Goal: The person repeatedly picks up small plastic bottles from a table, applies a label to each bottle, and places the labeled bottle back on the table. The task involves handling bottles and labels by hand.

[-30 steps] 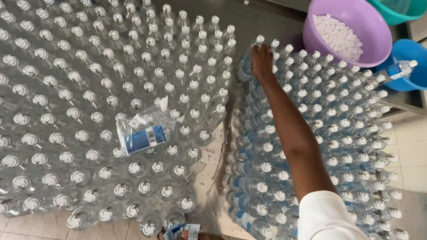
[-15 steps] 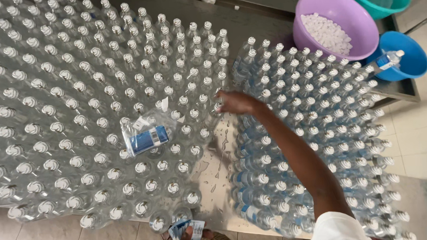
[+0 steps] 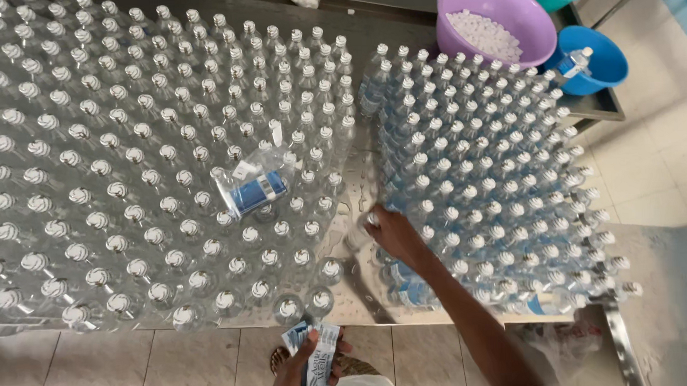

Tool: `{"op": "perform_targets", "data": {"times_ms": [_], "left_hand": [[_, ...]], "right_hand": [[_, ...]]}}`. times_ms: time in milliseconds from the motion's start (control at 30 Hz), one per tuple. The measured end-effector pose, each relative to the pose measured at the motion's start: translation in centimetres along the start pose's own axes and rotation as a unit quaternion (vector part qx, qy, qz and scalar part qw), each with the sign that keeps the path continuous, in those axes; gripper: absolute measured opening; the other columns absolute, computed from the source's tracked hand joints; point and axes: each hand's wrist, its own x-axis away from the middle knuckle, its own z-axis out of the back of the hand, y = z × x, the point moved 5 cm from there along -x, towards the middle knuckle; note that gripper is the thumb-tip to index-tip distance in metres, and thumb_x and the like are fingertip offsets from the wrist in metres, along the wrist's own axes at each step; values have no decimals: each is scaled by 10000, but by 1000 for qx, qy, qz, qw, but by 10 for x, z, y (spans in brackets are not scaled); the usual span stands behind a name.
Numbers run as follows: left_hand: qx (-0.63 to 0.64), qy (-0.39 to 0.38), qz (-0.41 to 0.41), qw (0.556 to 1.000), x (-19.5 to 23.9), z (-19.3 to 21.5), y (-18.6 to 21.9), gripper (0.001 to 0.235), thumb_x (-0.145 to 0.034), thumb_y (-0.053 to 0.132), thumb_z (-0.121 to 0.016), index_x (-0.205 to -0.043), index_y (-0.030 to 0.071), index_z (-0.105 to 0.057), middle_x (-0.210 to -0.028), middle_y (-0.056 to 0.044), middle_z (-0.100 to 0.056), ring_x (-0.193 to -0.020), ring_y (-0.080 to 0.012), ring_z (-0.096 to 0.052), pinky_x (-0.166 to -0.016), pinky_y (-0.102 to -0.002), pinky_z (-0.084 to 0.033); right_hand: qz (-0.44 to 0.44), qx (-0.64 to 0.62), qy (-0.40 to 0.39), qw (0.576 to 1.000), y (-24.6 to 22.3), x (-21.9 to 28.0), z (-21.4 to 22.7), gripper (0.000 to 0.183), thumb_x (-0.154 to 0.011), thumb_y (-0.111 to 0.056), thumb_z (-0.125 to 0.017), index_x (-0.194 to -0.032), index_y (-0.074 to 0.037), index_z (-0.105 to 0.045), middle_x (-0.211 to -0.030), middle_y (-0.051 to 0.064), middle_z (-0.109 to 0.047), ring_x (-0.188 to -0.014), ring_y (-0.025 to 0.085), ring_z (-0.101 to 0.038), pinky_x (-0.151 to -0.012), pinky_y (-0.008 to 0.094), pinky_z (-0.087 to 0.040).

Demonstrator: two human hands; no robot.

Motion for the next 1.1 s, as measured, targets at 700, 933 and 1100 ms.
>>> {"op": "perform_targets", "data": {"times_ms": [700, 933, 1100], "left_hand": [[-138, -85, 18, 987, 54, -81, 3, 663, -1010, 456, -599, -1415, -66, -658, -1208, -282, -781, -757, -249, -675, -665, -348, -541], [-191, -65, 31, 979, 51, -108, -1, 621, -1013, 425, -604, -1388, -65, -673, -1254, -292, -785, -756, -238, -651, -680, -339, -510], [-159, -83, -8, 984, 42, -111, 1, 699, -973, 468, -627, -1452, -41, -638, -1205, -259, -789, -727, -242, -682, -655, -339, -539]], "right_hand": [[-54, -244, -32, 968, -132, 207, 16, 403, -893, -286, -866, -1244, -136, -735, -1234, 63, -793, -1025, 204, -776, -860, 287, -683], [-32, -369, -45, 928, -117, 202, 22, 301, -878, -147, -931, -1153, -105, -816, -864, -18, -718, -801, 101, -678, -810, 274, -572], [-33, -280, 46, 958, -97, 198, 38, 327, -871, -232, -908, -1188, -170, -862, -962, -22, -915, -900, 86, -866, -852, 265, -636]]}}
